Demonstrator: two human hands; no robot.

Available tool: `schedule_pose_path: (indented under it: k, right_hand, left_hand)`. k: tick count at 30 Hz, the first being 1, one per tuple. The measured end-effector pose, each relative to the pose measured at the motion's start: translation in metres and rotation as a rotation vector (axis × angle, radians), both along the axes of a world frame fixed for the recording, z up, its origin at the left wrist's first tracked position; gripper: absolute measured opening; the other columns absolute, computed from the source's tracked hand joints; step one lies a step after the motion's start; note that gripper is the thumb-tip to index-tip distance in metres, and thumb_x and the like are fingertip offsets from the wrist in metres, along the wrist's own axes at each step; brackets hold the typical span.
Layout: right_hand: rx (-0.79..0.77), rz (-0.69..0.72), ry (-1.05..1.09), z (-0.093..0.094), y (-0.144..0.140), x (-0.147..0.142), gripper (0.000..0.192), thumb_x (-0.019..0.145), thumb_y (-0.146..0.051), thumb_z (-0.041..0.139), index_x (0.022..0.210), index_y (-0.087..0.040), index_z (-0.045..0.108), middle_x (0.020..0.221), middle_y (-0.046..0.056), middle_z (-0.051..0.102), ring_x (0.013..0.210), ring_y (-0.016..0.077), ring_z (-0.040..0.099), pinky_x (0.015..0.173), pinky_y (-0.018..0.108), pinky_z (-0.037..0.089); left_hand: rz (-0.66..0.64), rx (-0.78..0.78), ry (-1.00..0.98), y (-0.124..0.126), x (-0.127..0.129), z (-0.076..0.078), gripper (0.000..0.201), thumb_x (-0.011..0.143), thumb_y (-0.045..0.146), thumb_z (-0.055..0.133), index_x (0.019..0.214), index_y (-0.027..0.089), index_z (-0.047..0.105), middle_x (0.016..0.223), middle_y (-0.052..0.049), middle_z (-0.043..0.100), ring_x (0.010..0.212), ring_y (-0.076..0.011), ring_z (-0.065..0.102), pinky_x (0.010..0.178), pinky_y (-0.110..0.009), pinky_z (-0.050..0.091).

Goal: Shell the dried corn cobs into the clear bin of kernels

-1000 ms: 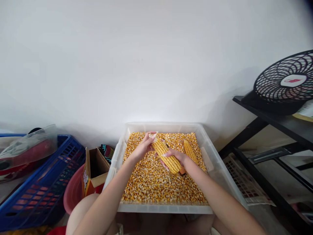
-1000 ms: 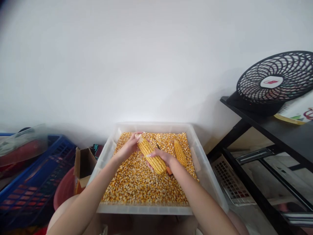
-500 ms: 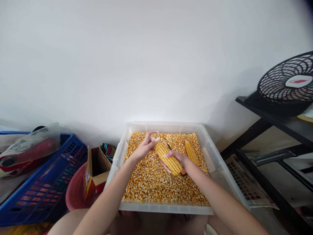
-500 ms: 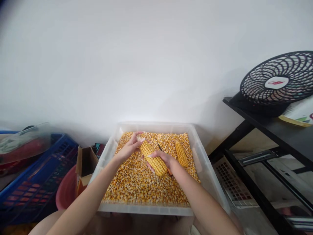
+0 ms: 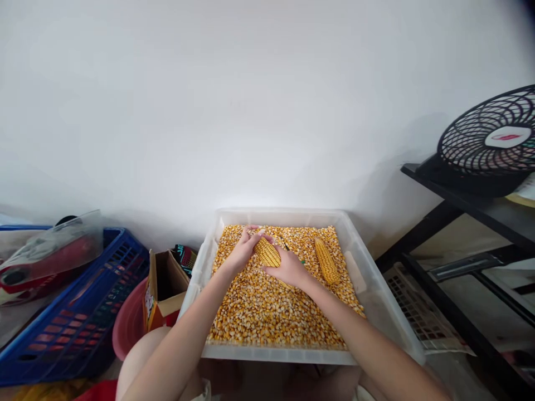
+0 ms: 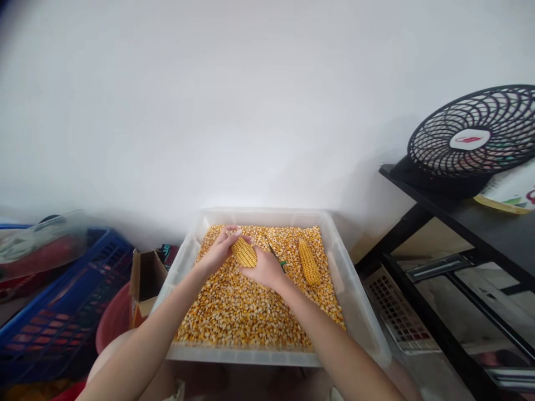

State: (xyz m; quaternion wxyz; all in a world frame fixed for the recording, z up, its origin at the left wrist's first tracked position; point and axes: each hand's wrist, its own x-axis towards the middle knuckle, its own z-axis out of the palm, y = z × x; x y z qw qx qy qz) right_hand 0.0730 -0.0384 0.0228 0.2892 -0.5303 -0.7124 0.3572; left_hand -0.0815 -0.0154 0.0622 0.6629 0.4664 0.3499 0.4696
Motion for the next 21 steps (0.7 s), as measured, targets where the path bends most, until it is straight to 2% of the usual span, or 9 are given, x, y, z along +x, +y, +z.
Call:
schedule_pose_path:
  k: [4,9,14,16,21]
  right_hand:
    - [-0.078,0.091,0.133,0.0008,0.0044,0.0055,0.054,0.061,-0.038,0.069,0.11,-0.021,0.054,0.091,0.004,0.063,0.08,0.0187,0.057,0.075,0.03,0.042]
    - [-0.219,0.175,0.23,0.0057,0.0071,0.0079,0.048,0.064,-0.038,0.065,0.107,-0.019,0.055,0.09,0.002,0.063,0.078,0.0167,0.058,0.072,0.028,0.045]
    - [-0.056,0.073,0.075,0.0079,0.0028,0.0046,0.057,0.061,-0.035,0.068,0.114,-0.021,0.053,0.093,0.002,0.063,0.079,0.0169,0.058,0.074,0.027,0.043]
    - [-0.046,0.052,0.036,0.0073,0.0028,0.0049,0.055,0.062,-0.035,0.067,0.113,-0.02,0.053,0.091,0.003,0.064,0.077,0.0162,0.057,0.072,0.027,0.043]
    - [-0.252,0.142,0.188,0.0024,0.0091,0.01,0.048,0.062,-0.039,0.067,0.103,-0.017,0.056,0.086,0.002,0.063,0.072,0.0152,0.058,0.067,0.026,0.044]
  left_hand:
    - [-0.03,0.012,-0.006,-0.0001,-0.0017,-0.0002,0.044,0.076,0.041,0.056,0.108,0.023,0.032,0.091,-0.005,0.063,0.08,-0.0165,0.06,0.069,-0.028,0.043]
    - [-0.039,-0.01,-0.038,0.0036,0.0002,-0.0023,0.038,0.077,0.041,0.055,0.107,0.023,0.038,0.093,-0.005,0.063,0.083,-0.0177,0.06,0.069,-0.028,0.043]
    - [0.084,-0.075,-0.015,0.0062,0.0037,-0.0084,0.029,0.078,0.042,0.053,0.095,0.021,0.042,0.085,-0.005,0.065,0.078,-0.0181,0.06,0.062,-0.026,0.042]
    - [0.097,-0.084,-0.054,0.0051,0.0044,-0.0091,0.027,0.078,0.04,0.053,0.092,0.021,0.041,0.086,-0.005,0.065,0.08,-0.0181,0.06,0.064,-0.026,0.042]
    - [0.046,-0.085,-0.197,0.0017,0.004,-0.0041,0.031,0.076,0.032,0.057,0.102,0.023,0.042,0.097,-0.005,0.064,0.091,-0.0188,0.058,0.075,-0.031,0.043]
